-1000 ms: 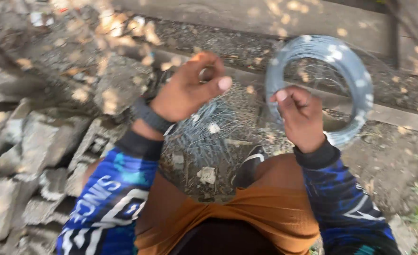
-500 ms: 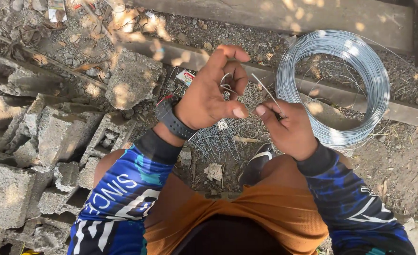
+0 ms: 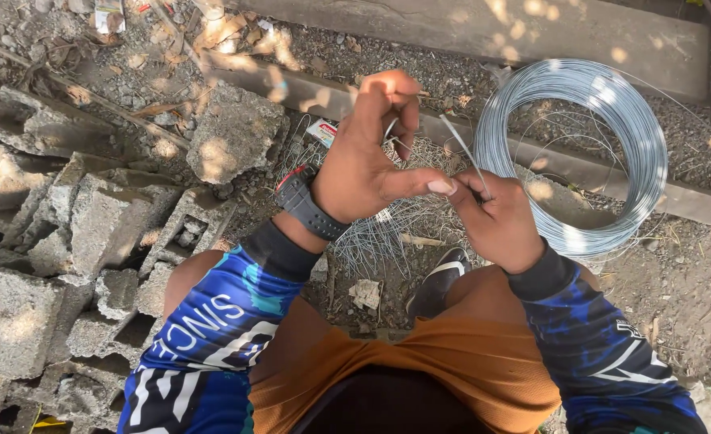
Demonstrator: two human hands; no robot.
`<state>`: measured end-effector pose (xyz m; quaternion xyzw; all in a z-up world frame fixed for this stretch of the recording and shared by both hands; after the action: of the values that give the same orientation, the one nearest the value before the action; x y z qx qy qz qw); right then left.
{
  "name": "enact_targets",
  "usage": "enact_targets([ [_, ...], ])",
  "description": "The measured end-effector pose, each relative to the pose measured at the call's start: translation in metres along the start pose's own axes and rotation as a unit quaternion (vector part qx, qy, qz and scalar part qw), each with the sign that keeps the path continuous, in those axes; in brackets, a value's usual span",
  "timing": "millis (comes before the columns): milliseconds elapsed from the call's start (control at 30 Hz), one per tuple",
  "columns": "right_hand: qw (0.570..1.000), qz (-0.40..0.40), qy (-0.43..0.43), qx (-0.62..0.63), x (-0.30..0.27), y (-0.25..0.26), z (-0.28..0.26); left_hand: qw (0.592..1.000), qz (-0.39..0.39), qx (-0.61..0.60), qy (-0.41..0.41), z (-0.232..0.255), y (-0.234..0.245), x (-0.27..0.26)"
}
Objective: The person sits on the ground and repeatedly pulls lengths of thin metal wire from a coil, breaks them off by hand, and places them into a growing pile. The person handles the wire with both hands and accumulates a bundle of short wire pieces.
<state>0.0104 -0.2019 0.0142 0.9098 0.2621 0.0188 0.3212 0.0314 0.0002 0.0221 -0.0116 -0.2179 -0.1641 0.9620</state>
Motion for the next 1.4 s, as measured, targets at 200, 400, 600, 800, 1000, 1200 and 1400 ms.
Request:
enact_targets([
  [200, 0.995, 0.003, 0.054, 0.08, -0.002, -0.005, 0.008, 0.999, -0.026, 0.033, 0.01, 0.011, -0.01, 0.003],
  [400, 0.992, 0.016, 0.065, 0.107, -0.004, -0.009, 0.025, 0.994, -0.054, 0.086, 0.034, 0.008, -0.02, 0.001],
  [600, 0.99, 0.002, 0.034, 0.136, -0.001, -0.007, 0.031, 0.998, -0.043, 0.052, -0.005, 0.007, -0.025, -0.002],
  [800, 0.995, -0.034, 0.01, 0.095, 0.002, -0.005, 0.015, 0.994, -0.021, -0.11, -0.015, 0.009, -0.007, -0.001],
  [1000, 0.995, -0.038, -0.004, 0.092, 0.002, -0.005, 0.014, 0.978, 0.079, -0.169, -0.09, 0.046, 0.064, -0.007],
  [1200, 0.989, -0.026, 0.041, 0.137, 0.003, -0.008, 0.012, 0.975, 0.213, -0.041, -0.054, 0.027, 0.071, -0.011],
  [1400, 0.986, -0.045, 0.007, 0.162, 0.005, -0.013, 0.003, 0.964, 0.051, 0.261, -0.029, 0.03, 0.015, -0.005],
])
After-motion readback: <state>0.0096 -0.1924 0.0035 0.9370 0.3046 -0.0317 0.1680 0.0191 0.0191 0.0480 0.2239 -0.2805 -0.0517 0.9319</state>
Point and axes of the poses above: each hand's wrist, its own x-axis towards the middle knuckle, its own y-axis out of the back of the hand, z = x × y, the point moved 4 cm from there along x, towards the middle knuckle, and after that the axes turned 11 degrees about -z, right-handed, at the moved point
